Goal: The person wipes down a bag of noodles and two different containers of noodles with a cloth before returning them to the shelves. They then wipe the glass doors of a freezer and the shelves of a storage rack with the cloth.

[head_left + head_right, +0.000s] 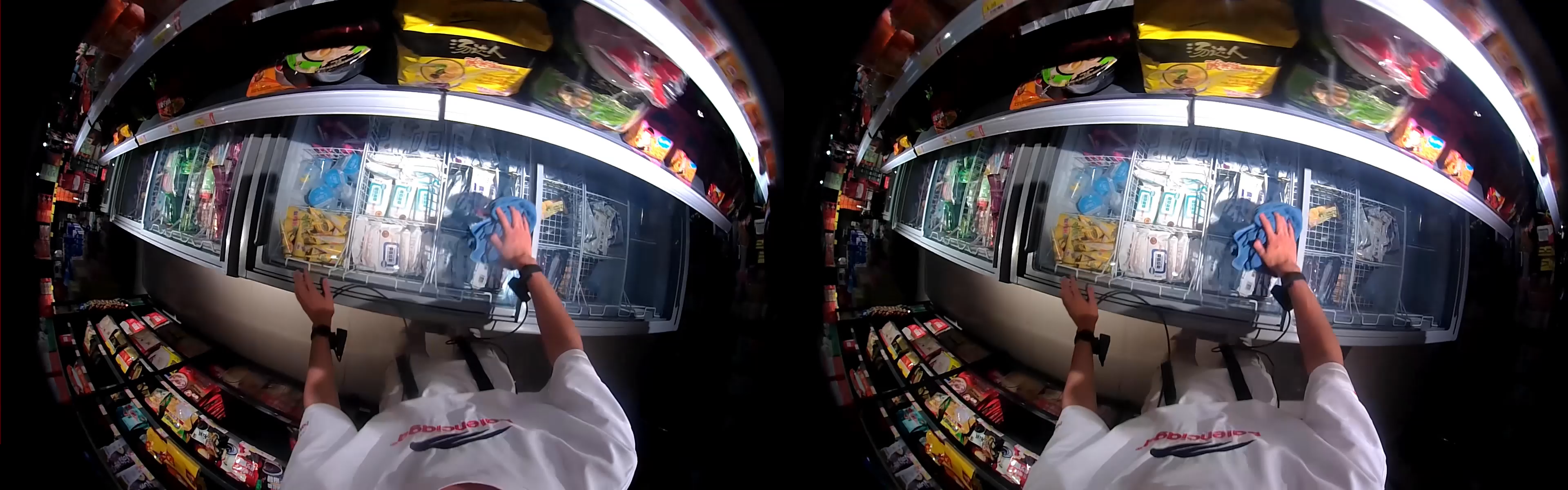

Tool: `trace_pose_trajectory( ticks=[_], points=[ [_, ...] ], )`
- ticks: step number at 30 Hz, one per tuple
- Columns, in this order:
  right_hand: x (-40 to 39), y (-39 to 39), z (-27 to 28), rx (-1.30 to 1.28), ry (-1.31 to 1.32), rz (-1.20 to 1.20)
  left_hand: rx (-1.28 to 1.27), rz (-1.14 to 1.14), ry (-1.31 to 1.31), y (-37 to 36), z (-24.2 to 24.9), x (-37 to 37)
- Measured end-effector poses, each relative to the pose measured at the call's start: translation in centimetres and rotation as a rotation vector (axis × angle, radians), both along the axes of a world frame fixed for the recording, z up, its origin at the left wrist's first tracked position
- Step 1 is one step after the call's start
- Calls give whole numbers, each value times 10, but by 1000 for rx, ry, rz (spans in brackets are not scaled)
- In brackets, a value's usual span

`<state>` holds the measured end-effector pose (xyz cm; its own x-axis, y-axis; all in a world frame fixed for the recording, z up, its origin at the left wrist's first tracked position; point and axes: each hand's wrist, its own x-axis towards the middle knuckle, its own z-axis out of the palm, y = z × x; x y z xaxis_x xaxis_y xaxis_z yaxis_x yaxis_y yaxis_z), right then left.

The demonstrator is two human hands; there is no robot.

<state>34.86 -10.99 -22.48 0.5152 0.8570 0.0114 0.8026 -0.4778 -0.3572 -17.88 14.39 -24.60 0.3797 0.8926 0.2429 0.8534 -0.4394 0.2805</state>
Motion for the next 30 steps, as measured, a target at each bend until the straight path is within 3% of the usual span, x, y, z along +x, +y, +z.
trace_pose_trajectory(
  ticks=[1,5,7,9,11,12,13,14,16,18,20,21,23,25,26,27,29,30],
  points=[
    [18,21,-8,18,-36,-60,58,55,-47,4,-6,-9],
    [76,121,-47,33,-127,-214,-114,222,-125,11,23,-39],
    [86,163,-69,-63,-167,-255,-35,205,133,-1,84,-90],
    [58,202,-43,-211,-167,-289,-7,326,442,-26,133,-180],
    [38,234,-53,-159,-246,-271,71,430,351,-38,161,-305],
    [26,248,-60,-117,-237,-246,24,462,418,-41,214,-325],
    [4,264,-51,-85,-204,-219,135,513,531,-43,218,-393],
    [-14,278,-52,-17,-221,-175,82,637,503,-42,234,-428],
    [-60,304,-49,80,-191,-100,-6,623,456,-21,245,-446],
    [-119,313,-36,122,-123,11,-41,455,303,19,203,-447],
    [-181,308,-26,108,-51,134,72,140,22,62,120,-410],
    [-210,298,-19,93,0,214,-355,548,75,95,83,-367],
    [-264,263,-10,41,65,374,-585,703,-785,140,-41,-324],
    [-288,209,4,16,193,632,-678,1054,-1015,182,-36,-188],
    [-291,180,5,19,253,713,-625,937,-878,200,-57,-176],
    [-288,150,22,-7,276,677,-571,822,-739,213,-76,-179],
    [-260,91,20,-141,394,427,-448,982,-1037,236,-91,-177],
    [-243,69,30,-174,333,329,-538,1131,-1084,244,-91,-185]
  ],
)
